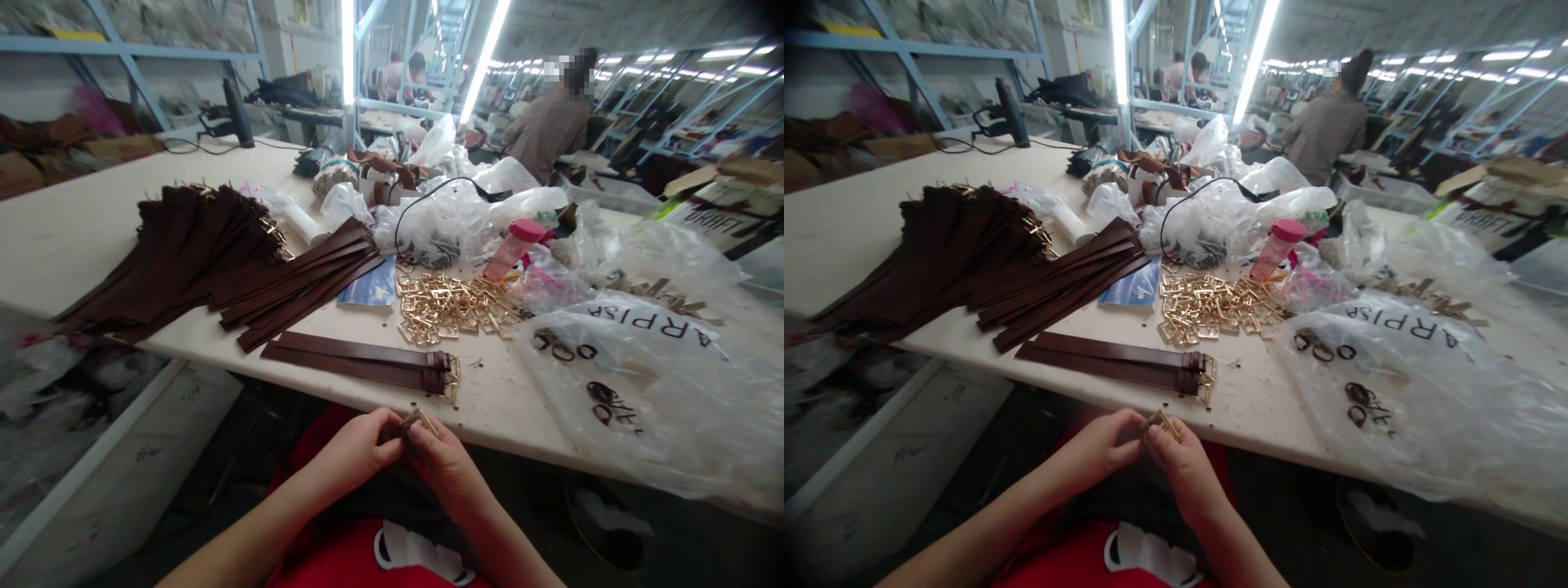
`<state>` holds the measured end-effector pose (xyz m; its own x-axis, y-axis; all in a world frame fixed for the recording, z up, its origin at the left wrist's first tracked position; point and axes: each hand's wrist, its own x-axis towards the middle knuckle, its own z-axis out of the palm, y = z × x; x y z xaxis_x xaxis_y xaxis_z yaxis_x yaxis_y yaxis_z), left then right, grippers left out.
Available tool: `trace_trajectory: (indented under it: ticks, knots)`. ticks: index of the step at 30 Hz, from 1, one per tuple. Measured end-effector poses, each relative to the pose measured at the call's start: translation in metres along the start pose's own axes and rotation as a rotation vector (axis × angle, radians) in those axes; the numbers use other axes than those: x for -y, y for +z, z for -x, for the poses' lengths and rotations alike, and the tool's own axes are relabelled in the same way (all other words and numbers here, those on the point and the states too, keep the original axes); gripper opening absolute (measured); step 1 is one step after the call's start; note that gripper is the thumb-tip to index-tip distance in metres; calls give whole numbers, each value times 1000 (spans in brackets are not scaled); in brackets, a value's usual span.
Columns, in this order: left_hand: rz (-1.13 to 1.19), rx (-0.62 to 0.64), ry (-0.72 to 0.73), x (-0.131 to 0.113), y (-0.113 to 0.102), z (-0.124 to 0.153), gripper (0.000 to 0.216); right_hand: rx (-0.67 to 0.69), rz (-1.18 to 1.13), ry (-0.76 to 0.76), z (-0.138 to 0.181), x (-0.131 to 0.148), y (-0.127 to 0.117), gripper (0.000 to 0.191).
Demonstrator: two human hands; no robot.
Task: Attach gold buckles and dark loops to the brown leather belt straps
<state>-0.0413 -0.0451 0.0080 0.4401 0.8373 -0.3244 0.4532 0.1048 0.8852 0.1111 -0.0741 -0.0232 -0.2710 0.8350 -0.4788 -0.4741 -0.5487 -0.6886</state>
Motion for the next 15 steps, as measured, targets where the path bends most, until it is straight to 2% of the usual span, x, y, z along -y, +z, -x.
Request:
trace_trajectory:
  ticks: [3, 7, 9, 11, 15]
  knots:
    - [98, 101, -8, -1, -7, 2, 29, -118, 140, -130, -3, -5, -4, 27]
    - [441, 263, -112, -1, -6, 7, 47, -340, 613, -507, -7, -7, -8, 36]
    - [557, 272, -155, 0, -3, 7, 44, -362, 724, -587, -8, -7, -9, 36]
    - [552, 207, -180, 2, 1, 7, 37, -346, 653, -526, -7, -8, -7, 33]
    - [490, 169, -189, 3, 5, 6, 29, -184, 207, -242, -3, -10, -2, 30]
